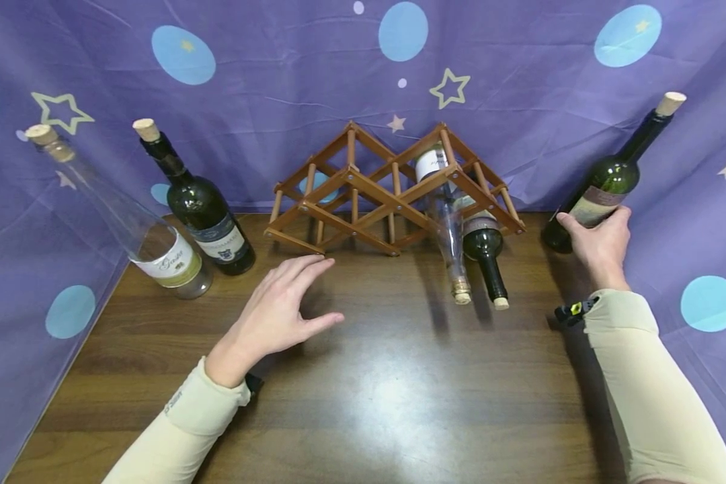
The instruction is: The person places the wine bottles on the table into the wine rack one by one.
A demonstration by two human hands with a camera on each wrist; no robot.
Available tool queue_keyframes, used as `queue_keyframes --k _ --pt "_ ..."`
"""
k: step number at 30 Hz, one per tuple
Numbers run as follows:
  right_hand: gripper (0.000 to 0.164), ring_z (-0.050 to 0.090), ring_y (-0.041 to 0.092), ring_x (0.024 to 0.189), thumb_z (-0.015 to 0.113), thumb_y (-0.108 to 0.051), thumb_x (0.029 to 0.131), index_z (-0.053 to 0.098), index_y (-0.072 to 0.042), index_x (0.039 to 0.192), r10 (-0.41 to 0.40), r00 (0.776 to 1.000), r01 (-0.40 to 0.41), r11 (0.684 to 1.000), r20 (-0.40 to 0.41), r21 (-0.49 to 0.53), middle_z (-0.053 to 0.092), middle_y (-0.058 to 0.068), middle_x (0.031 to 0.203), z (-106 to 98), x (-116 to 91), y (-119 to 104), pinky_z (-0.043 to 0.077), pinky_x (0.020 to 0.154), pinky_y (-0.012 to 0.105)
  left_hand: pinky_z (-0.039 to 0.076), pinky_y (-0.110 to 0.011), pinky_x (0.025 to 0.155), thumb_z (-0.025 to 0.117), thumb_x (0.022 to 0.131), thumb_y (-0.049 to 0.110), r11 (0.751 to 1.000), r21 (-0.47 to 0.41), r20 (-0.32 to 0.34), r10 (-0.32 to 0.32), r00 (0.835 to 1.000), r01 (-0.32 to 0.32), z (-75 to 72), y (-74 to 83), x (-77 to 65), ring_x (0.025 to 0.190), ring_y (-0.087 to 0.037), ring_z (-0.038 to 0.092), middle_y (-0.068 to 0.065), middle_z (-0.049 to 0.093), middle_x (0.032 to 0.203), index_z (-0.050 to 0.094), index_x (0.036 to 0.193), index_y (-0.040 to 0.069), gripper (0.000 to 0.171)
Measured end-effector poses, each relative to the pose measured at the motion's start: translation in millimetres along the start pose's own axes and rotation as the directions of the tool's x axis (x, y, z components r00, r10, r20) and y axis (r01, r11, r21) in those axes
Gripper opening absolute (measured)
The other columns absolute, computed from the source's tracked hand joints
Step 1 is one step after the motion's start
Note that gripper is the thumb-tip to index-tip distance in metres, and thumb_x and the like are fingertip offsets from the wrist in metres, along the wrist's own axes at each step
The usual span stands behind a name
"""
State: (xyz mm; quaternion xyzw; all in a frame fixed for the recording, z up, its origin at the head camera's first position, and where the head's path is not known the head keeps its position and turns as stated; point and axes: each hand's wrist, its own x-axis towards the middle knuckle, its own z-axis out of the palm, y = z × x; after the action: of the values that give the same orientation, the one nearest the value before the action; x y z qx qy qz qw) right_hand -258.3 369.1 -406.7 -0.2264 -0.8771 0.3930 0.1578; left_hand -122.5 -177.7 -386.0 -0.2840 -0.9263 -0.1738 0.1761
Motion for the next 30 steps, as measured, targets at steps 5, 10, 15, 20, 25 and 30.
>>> queue_keyframes --k 5,10,15,20,25,30 --pt "0.104 0.042 0.033 0.134 0.072 -0.063 0.076 0.025 -0.009 0.151 -0.030 0.999 0.030 1.000 -0.035 0.000 0.044 0.018 0.146 -4 -5 -2 0.031 0.112 0.041 0.040 -0.050 0.100 0.071 0.076 0.069 1.000 -0.011 -0.011 -0.007 1.000 0.007 -2.7 0.6 1.9 0.128 -0.025 0.047 -0.004 0.050 0.143 0.050 0.147 0.018 0.090" --pt "0.099 0.045 0.029 0.131 0.075 -0.060 0.074 0.030 -0.016 0.150 -0.060 0.995 0.061 0.998 -0.079 0.010 0.047 0.015 0.144 -9 -13 -6 0.034 0.109 0.040 0.040 -0.049 0.100 0.069 0.076 0.070 1.000 -0.011 -0.033 -0.004 0.999 0.003 -5.0 -0.3 4.4 0.130 -0.024 0.045 -0.003 0.049 0.144 0.050 0.147 0.018 0.090" --pt "0.094 0.047 0.026 0.130 0.078 -0.058 0.073 0.033 -0.024 0.148 -0.101 0.987 0.102 0.995 -0.126 0.004 0.050 0.011 0.143 -16 -23 -11 0.036 0.107 0.040 0.041 -0.050 0.099 0.070 0.076 0.069 1.000 -0.010 -0.065 0.004 0.998 -0.005 -7.5 -1.0 7.4 0.132 -0.025 0.045 -0.004 0.050 0.145 0.050 0.147 0.016 0.091" --pt "0.090 0.050 0.020 0.129 0.080 -0.055 0.071 0.038 -0.029 0.146 -0.180 0.967 0.183 0.983 -0.177 -0.004 0.052 0.004 0.142 -21 -37 -22 0.038 0.106 0.038 0.041 -0.049 0.099 0.070 0.077 0.069 1.000 -0.013 -0.092 0.006 0.996 -0.007 -10.6 -1.7 8.5 0.132 -0.024 0.045 -0.002 0.050 0.145 0.050 0.147 0.017 0.090" --pt "0.086 0.051 0.017 0.127 0.083 -0.049 0.070 0.044 -0.030 0.144 -0.284 0.930 0.287 0.958 -0.232 -0.022 0.053 -0.005 0.140 -25 -49 -35 0.038 0.106 0.036 0.041 -0.048 0.101 0.072 0.077 0.066 1.000 -0.018 -0.125 0.015 0.992 -0.018 -13.1 -1.6 10.2 0.131 -0.023 0.046 -0.002 0.050 0.145 0.050 0.147 0.016 0.089" --pt "0.084 0.052 0.020 0.125 0.086 -0.041 0.068 0.050 -0.026 0.142 -0.433 0.857 0.434 0.899 -0.279 -0.059 0.055 -0.005 0.138 -32 -62 -46 0.037 0.106 0.041 0.039 -0.046 0.103 0.073 0.077 0.064 1.000 -0.021 -0.143 0.014 0.990 -0.017 -16.8 -0.5 12.2 0.131 -0.023 0.047 -0.003 0.050 0.144 0.049 0.148 0.017 0.089"
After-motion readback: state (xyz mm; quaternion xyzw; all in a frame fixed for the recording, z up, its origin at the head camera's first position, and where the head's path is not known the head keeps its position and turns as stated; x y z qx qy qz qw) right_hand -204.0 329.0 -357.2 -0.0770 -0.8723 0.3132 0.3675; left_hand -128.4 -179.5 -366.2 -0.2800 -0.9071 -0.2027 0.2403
